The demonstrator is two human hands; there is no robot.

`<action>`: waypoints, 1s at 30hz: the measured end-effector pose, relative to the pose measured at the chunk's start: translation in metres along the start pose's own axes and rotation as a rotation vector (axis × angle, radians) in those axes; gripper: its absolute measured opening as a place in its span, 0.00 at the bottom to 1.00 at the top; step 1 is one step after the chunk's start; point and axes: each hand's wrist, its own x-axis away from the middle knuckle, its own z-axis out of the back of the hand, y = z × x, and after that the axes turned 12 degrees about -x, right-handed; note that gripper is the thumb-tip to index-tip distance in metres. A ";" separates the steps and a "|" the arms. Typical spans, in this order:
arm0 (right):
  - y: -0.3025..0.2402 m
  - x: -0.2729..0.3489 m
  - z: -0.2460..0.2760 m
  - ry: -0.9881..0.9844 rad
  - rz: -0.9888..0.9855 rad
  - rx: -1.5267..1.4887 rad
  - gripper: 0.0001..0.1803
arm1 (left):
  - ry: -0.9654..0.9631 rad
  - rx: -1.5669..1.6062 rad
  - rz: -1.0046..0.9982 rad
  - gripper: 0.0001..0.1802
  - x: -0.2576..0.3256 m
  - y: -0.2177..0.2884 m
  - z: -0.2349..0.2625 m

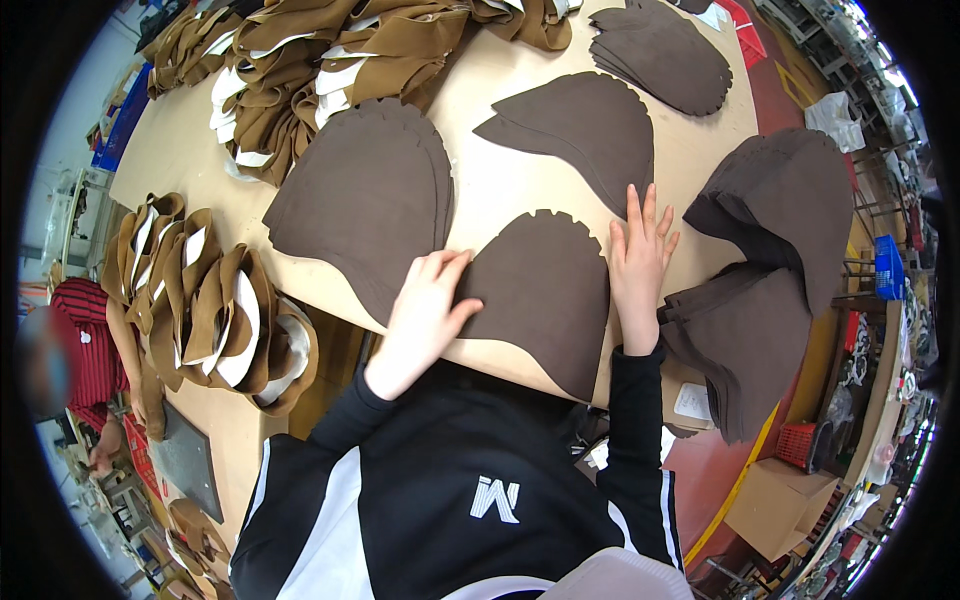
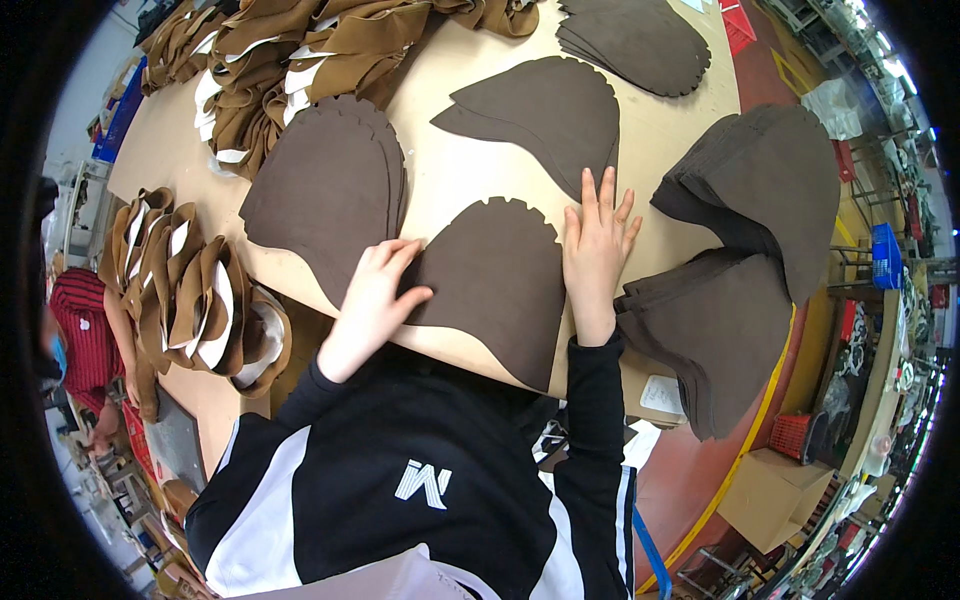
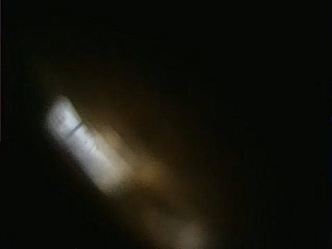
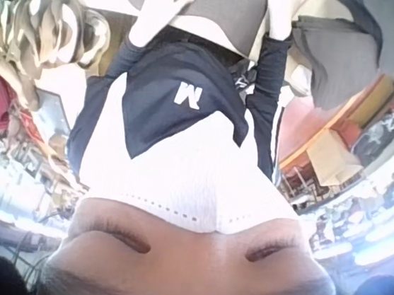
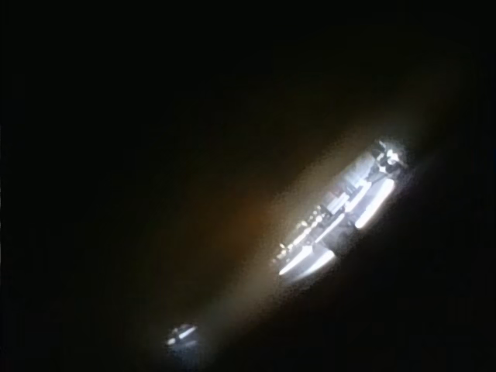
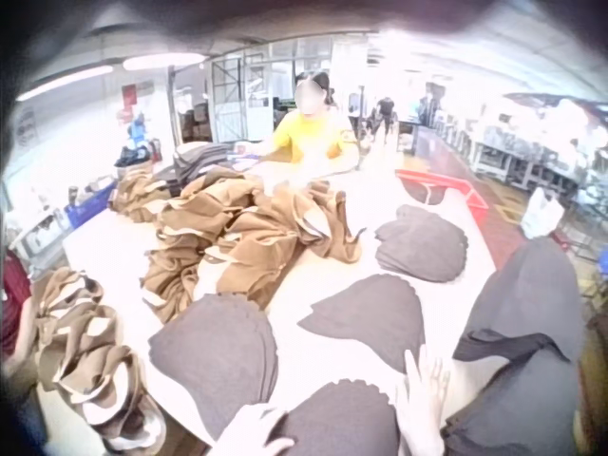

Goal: The person repeatedly picks up brown fabric pieces from a table, aligns them, and stacks them into neat piles. The hands smooth and adjust the pieces to keep the stacks even. The process continues throughout the clip with multiple pieces handled one at a time.

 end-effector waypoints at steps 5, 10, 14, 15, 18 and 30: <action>-0.030 0.006 0.008 -0.151 0.150 -0.169 0.30 | -0.024 0.026 0.058 0.40 0.004 0.014 -0.014; -0.025 0.014 -0.006 -0.195 0.284 0.136 0.33 | -0.001 0.318 0.152 0.29 0.000 -0.004 -0.019; -0.035 0.018 -0.012 -0.247 0.250 0.082 0.40 | -0.069 0.493 0.297 0.23 -0.009 -0.015 -0.010; -0.041 0.020 -0.013 -0.326 0.277 0.114 0.42 | -0.085 0.517 0.304 0.20 -0.010 -0.016 -0.010; -0.058 0.038 0.000 -0.540 0.517 -0.138 0.48 | -0.054 0.528 0.301 0.17 -0.009 -0.020 -0.016; -0.085 0.063 0.050 -0.979 0.739 -0.582 0.41 | -0.055 0.426 0.294 0.15 -0.012 -0.015 -0.017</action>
